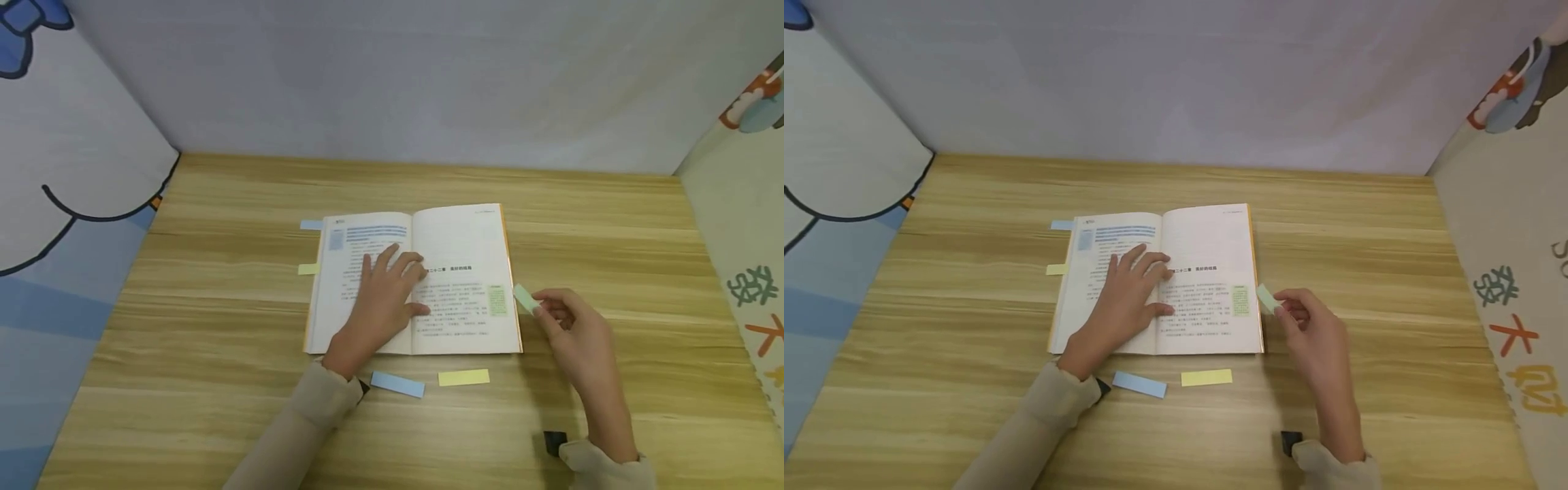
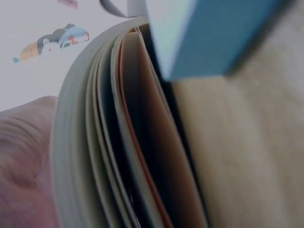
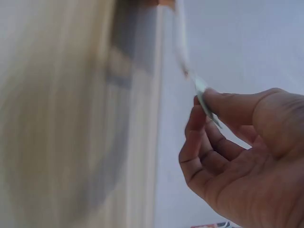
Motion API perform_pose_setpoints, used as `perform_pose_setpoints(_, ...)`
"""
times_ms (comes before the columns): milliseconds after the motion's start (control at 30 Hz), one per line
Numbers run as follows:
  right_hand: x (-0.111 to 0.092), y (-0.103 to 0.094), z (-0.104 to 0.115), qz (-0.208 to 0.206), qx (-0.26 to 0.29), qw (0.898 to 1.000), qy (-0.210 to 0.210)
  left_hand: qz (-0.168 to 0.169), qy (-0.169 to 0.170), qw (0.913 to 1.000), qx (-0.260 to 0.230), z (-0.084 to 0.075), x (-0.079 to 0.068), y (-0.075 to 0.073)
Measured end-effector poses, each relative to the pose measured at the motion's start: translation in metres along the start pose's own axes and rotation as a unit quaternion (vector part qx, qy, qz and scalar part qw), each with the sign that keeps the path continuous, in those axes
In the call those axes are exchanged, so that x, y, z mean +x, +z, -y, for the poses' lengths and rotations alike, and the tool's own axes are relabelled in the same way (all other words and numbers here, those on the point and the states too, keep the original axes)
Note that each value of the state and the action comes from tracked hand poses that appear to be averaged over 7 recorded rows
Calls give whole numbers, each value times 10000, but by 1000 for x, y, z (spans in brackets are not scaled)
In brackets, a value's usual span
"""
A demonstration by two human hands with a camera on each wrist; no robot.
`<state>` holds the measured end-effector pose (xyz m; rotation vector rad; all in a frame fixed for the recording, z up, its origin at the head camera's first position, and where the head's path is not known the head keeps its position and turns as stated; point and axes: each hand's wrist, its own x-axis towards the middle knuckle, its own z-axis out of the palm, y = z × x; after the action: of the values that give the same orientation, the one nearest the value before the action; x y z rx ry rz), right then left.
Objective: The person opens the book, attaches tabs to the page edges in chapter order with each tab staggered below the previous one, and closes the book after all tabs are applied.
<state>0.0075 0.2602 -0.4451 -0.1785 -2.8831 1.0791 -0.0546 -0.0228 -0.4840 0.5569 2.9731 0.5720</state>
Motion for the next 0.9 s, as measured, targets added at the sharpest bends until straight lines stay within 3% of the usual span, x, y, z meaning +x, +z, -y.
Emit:
perform_pose_setpoints(133, 6, 1, 20, -484, 284, 9983, -187, 32, 51, 10000, -16, -5, 1, 1)
perform_pose_setpoints(200, 11, 2, 30, -508, 466, 9973, -257, 41, 74, 9999, 60, -7, 1, 1)
perform_pose_setpoints(267, 19, 8, 37, -210, 674, 9969, -334, 14, 64, 9999, 134, -8, 0, 1)
perform_pose_setpoints(333, 30, 20, 42, 356, 972, 9938, -402, -59, 39, 9998, 193, -8, 0, 0)
perform_pose_setpoints(500, 54, 58, 40, 1694, 1510, 9730, -425, -86, 91, 9998, 184, -9, 0, -1)
perform_pose_setpoints(633, 60, 72, 37, 1968, 1604, 9668, -291, -13, 131, 9999, 23, -10, 1, 0)
perform_pose_setpoints(900, 67, 76, 40, 2162, 1678, 9617, -173, -353, 21, 9984, -432, -6, 1, -1)
